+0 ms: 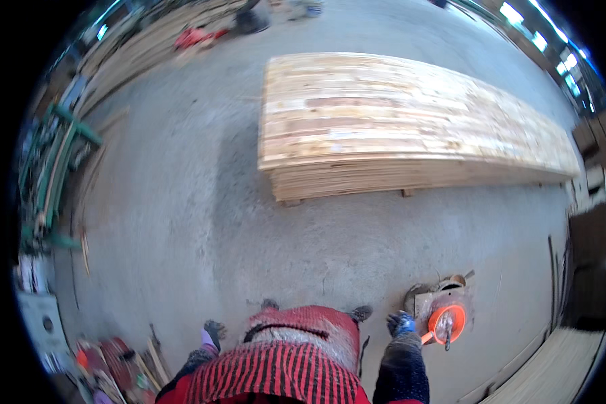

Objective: The person uses a putty knife to apply a white filler paste from an orange bucket into the gaps and knots of a large wooden panel. The person works systematically along the length of the panel, smoothing the filler into the wood grain.

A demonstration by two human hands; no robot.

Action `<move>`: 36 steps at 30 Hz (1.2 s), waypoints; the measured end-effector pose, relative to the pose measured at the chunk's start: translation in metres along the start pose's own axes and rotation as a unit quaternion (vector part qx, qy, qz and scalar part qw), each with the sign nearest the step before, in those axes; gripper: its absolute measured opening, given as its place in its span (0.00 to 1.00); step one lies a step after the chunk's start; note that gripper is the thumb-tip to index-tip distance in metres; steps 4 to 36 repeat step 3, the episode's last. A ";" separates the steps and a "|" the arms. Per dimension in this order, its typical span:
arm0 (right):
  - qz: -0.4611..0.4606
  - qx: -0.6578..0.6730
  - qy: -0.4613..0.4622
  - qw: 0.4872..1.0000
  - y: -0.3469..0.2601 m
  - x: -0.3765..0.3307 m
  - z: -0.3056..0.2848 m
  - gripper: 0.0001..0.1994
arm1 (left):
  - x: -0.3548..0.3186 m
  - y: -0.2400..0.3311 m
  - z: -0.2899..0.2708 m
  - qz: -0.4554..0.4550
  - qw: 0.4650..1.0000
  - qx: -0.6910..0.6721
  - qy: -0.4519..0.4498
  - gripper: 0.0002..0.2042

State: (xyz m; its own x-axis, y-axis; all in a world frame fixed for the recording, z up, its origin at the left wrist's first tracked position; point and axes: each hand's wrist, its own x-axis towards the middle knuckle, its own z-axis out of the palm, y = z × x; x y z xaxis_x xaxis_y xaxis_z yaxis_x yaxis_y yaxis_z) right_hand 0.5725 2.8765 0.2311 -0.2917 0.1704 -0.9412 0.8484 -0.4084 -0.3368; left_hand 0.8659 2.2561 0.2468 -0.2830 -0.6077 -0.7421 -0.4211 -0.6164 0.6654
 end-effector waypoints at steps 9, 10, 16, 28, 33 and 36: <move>0.026 -0.154 -0.060 0.986 0.023 -0.011 0.104 0.25 | 0.053 -0.003 -0.084 -0.087 0.990 -0.103 -0.026 0.17; 0.026 -0.154 -0.060 0.986 0.023 -0.011 0.104 0.25 | 0.053 -0.003 -0.084 -0.087 0.990 -0.103 -0.026 0.17; 0.026 -0.154 -0.060 0.986 0.023 -0.011 0.104 0.25 | 0.053 -0.003 -0.084 -0.087 0.990 -0.103 -0.026 0.17; 0.026 -0.154 -0.060 0.986 0.023 -0.011 0.104 0.25 | 0.053 -0.003 -0.084 -0.087 0.990 -0.103 -0.026 0.17; 0.026 -0.154 -0.060 0.986 0.023 -0.011 0.104 0.25 | 0.053 -0.003 -0.084 -0.087 0.990 -0.103 -0.026 0.17; 0.026 -0.154 -0.060 0.986 0.023 -0.011 0.104 0.25 | 0.053 -0.003 -0.084 -0.087 0.990 -0.103 -0.026 0.17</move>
